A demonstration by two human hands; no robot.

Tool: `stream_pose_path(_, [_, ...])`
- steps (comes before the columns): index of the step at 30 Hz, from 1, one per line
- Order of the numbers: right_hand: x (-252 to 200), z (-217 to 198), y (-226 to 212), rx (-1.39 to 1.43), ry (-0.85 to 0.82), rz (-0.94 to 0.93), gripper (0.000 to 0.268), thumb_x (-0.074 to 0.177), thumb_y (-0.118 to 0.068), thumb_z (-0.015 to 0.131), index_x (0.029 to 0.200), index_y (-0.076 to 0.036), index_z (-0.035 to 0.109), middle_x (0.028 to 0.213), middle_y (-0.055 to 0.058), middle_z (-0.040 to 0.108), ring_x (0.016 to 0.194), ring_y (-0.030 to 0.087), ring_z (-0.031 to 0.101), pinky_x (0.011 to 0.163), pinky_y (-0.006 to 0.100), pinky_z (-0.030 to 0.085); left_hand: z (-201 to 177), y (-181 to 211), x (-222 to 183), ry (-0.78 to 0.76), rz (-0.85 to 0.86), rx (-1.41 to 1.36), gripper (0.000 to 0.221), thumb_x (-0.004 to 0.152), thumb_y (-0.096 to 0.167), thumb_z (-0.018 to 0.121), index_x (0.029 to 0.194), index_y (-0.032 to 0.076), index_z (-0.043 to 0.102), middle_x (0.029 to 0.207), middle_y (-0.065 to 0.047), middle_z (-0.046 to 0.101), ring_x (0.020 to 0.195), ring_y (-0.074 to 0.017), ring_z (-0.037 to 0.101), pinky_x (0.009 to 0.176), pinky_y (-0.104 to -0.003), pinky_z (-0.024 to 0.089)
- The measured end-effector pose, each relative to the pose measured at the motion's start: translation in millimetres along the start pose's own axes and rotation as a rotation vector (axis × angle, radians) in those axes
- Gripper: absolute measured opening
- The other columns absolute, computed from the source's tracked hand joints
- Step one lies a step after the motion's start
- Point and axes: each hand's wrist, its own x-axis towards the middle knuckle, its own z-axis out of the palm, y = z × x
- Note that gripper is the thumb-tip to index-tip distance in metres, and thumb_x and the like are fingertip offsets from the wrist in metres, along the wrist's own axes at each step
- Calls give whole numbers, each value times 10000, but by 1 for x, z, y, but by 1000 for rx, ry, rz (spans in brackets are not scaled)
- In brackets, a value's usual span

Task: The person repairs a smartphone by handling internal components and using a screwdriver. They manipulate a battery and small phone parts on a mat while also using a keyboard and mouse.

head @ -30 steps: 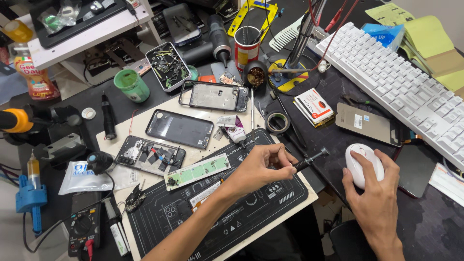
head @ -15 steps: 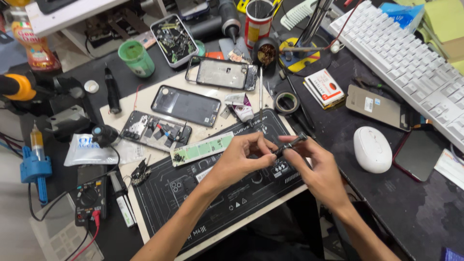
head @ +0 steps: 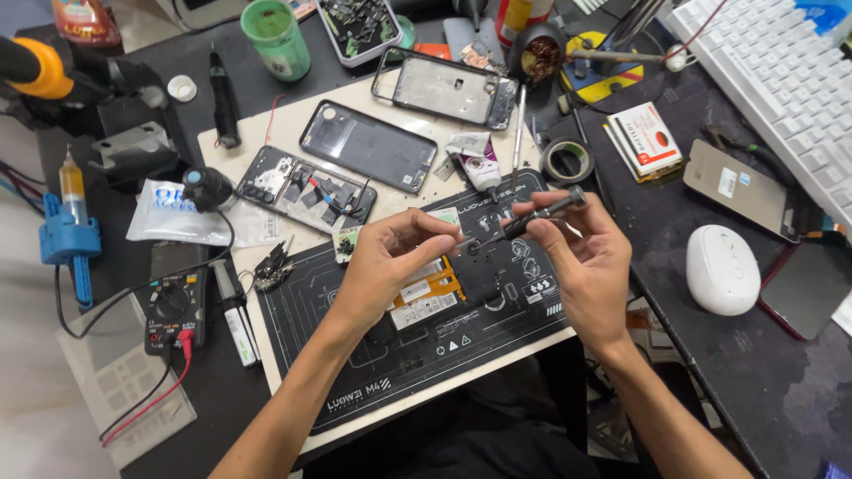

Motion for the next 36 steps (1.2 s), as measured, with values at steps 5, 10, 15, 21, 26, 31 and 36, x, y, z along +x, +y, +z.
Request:
stream_pose_path(5, [-7,7,-1,-46,-11,-124,176,1050,5,606,1222,21,571,1241,182,692,1124,249,722,1024,361,617,-4,-3,-4,-17,-8,-72,190,953,116,714,1076,-23,755,985,-107,772,888,-136,734,840,-284,613])
stream_pose_path(10, [-9,10,-1,-80,-45,-156,170,1051,22,597,1214,22,551,1251,204,683,1131,287,733,1022,376,623,-4,-5,-4,-34,-33,-40,203,950,136,711,1072,-18,764,988,-108,787,890,-147,761,832,-282,626])
stream_pose_path(15, [-9,15,-1,-124,-74,-138,167,1054,49,593,1216,37,554,1259,219,681,1159,287,706,1045,368,591,-5,-6,-6,-42,-41,-5,208,951,138,711,1074,-17,774,957,-109,791,879,-143,764,814,-277,622])
stream_pose_path(21, [-12,17,2,-69,-88,-151,167,1054,21,604,1212,9,550,1261,198,682,1161,259,729,1042,363,605,-6,-5,-9,-47,-14,-22,198,950,133,714,1070,-16,767,967,-94,788,890,-133,763,824,-269,617])
stream_pose_path(26, [-16,25,11,-78,-90,-208,178,1055,56,675,1166,3,547,1149,147,668,1104,184,700,981,294,605,-10,-2,-23,-2,-3,34,197,954,135,713,1076,-8,773,982,-79,797,903,-125,757,842,-254,607])
stream_pose_path(31, [-16,45,12,-103,-212,-193,226,1026,89,673,1202,-1,564,1168,104,621,1151,197,688,1010,297,613,-22,8,-49,39,3,64,246,958,128,715,1158,-6,759,1068,-84,776,959,-110,725,878,-261,590])
stream_pose_path(36, [-16,69,13,-179,-433,-119,320,1004,78,607,1314,6,575,1249,126,673,1222,245,708,1030,353,582,-45,24,-76,150,165,364,417,929,140,725,1327,48,639,1173,-64,690,1042,-133,666,952,-289,533])
